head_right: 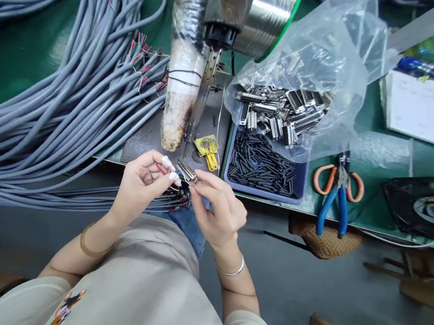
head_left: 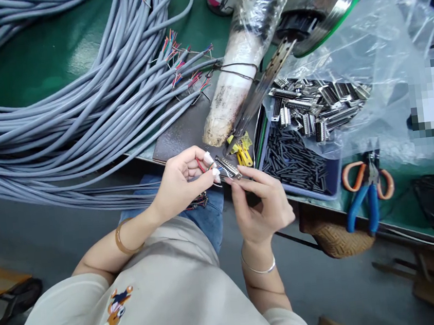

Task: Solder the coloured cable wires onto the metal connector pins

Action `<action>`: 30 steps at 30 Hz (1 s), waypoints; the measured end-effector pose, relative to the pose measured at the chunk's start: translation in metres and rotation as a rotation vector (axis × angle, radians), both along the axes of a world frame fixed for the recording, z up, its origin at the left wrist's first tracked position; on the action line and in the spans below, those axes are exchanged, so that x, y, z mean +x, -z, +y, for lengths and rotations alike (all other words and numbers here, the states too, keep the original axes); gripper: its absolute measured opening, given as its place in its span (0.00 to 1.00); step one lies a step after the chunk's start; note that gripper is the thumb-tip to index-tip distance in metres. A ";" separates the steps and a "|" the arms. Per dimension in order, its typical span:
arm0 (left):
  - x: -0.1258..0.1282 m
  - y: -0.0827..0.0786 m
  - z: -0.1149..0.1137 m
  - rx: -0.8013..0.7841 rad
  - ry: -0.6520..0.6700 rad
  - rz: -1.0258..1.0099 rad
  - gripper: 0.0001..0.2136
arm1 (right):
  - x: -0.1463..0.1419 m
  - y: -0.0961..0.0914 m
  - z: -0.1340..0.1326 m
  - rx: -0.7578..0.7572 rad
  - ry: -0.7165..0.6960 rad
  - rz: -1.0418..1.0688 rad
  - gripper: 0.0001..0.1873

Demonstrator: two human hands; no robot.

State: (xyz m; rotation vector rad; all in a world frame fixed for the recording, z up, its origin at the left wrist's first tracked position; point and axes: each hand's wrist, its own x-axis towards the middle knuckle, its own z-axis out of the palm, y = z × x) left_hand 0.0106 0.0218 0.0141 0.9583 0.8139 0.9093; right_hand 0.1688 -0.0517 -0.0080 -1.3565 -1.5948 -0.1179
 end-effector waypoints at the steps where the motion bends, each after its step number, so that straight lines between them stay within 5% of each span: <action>1: -0.001 0.000 0.001 -0.012 0.018 -0.022 0.13 | -0.001 -0.001 0.000 -0.008 0.007 -0.024 0.12; 30: -0.011 0.012 0.003 -0.122 0.100 -0.153 0.11 | -0.011 0.002 0.000 -0.098 0.013 0.259 0.09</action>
